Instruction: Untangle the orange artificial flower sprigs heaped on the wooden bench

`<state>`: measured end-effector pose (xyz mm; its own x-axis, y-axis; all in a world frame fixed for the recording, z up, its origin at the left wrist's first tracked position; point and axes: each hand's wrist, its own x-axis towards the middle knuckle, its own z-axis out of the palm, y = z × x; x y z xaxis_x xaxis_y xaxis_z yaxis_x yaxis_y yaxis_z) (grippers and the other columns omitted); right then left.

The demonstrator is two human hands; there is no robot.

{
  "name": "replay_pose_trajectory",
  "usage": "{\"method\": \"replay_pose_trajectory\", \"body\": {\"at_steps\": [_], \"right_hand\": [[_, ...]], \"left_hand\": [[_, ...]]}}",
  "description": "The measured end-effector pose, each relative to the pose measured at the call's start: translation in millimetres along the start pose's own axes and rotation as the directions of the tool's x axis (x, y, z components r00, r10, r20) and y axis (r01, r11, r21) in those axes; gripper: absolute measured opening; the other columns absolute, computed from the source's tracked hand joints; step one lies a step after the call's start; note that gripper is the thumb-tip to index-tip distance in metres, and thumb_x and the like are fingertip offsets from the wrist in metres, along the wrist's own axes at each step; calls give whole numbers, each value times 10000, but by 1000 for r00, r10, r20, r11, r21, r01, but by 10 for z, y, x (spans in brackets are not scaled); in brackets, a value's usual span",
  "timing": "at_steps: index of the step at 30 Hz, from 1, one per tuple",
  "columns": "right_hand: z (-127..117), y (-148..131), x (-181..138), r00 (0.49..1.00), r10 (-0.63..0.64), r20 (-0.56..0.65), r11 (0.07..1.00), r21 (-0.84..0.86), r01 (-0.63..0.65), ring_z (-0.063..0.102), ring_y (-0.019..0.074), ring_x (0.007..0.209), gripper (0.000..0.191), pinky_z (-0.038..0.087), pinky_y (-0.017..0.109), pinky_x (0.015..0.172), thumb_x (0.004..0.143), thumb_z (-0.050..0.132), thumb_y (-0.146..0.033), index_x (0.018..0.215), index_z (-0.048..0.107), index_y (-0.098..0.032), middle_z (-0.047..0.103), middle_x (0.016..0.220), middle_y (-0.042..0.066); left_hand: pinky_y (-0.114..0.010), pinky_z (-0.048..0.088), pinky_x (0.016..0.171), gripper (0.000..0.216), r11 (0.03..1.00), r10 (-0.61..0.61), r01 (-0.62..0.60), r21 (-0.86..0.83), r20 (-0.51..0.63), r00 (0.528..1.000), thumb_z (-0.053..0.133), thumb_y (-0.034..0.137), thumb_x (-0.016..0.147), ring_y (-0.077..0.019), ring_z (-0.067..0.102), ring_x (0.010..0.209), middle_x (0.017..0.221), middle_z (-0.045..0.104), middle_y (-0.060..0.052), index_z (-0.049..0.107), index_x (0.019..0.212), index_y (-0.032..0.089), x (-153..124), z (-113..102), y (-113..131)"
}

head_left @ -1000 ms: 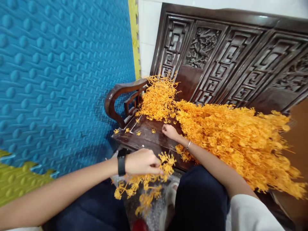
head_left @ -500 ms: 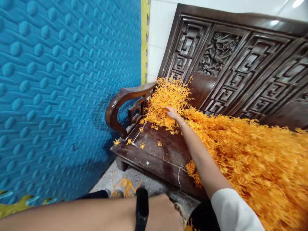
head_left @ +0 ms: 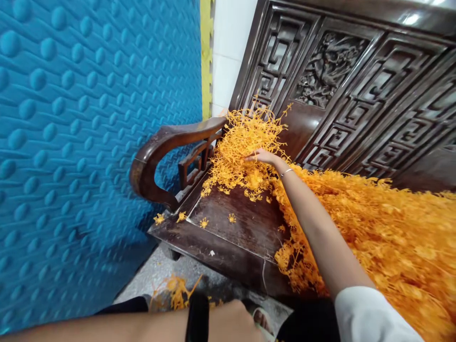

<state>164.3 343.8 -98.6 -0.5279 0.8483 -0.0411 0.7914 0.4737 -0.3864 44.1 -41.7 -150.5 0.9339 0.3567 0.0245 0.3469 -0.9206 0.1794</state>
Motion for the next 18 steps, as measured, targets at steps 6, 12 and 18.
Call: {"method": "replay_pose_trajectory", "body": {"at_steps": [6,12,18], "right_hand": [[-49,-276,-135,983,-51,179,999,15,49,634,159,869,256,493,260,791,781,598,-269,950,687,-98,702,931,63],[223,-313,-445,906,275,322,947,-254,-197,673,207,757,266,525,304,700,832,553,-254,952,665,-45,699,837,144],[692,-153,-647,951,285,115,916,-326,-235,493,286,1203,603,415,346,966,865,505,-371,1377,333,-102,414,1370,218]], "left_hand": [[-270,169,289,280,999,45,-45,-13,-8,999,671,213,668,-108,479,351,388,513,-12,520,440,152,-28,-246,-44],[-299,195,332,191,999,36,-36,6,-36,999,651,194,714,-138,549,422,458,585,-26,612,532,149,-14,-226,-75],[-301,183,344,166,1000,25,-26,17,19,999,654,183,709,-151,591,447,502,629,-41,645,551,132,9,-268,-97]]}}
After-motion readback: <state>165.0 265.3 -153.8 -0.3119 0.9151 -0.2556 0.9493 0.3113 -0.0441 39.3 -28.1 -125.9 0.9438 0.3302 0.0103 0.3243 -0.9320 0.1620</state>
